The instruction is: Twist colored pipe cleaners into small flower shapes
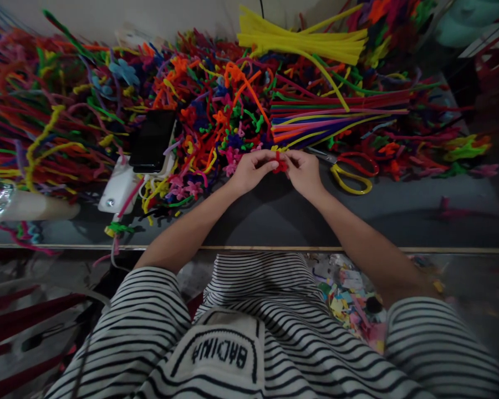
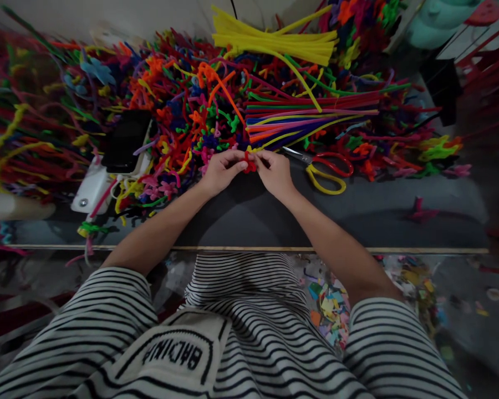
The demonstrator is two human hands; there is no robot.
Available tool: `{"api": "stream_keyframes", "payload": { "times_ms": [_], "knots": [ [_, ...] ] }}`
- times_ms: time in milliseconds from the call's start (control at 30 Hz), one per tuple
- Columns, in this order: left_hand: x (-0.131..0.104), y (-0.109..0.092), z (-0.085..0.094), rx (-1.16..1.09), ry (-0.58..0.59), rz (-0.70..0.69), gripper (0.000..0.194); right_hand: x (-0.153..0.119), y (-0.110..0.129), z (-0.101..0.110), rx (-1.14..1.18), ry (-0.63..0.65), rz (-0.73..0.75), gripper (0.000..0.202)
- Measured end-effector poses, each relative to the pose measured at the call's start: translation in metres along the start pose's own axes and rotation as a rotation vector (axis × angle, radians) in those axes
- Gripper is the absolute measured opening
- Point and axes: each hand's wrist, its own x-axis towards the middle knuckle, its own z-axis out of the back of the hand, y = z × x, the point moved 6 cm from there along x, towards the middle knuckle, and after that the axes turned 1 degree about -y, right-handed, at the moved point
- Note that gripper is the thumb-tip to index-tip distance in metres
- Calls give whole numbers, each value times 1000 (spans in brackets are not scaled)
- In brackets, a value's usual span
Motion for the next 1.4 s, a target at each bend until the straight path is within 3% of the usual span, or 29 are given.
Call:
{"api": "stream_keyframes", "payload": {
  "times_ms": [67, 267, 433, 533, 700, 867, 1033, 1167, 1300, 1400],
  "knots": [
    [-1, 2, 4, 10, -84, -19, 57, -2, 7, 1, 2, 33, 34, 55],
    [-2, 4, 7, 75, -186, -31, 52, -6, 20, 5, -70, 93, 65, 31],
    [0, 12, 11, 90, -233, 5, 34, -5, 16, 1, 146, 123, 99, 34],
    [0, 16, 13, 63, -240, 13, 36, -3, 10, -2, 174, 99, 82, 43],
    [2, 13, 8, 6, -123, 34, 52, -1, 1, -1, 110, 56, 28, 48],
    [3, 17, 3, 82, -8, 18, 54, 2, -6, 2, 146, 7, -6, 33],
    [0, 31, -5, -5, 24, 41, 69, 10, -20, 8, 241, -117, -142, 23],
    [-1, 32, -9, 81, 63, 29, 78, 12, -18, 16, 134, -144, -144, 24],
    [0, 31, -9, 110, 103, 55, 72, 10, -13, 20, -31, -153, -127, 31],
    [2, 32, -3, 61, 57, 127, 49, 13, -15, 24, -25, -158, -165, 29]
  ]
}}
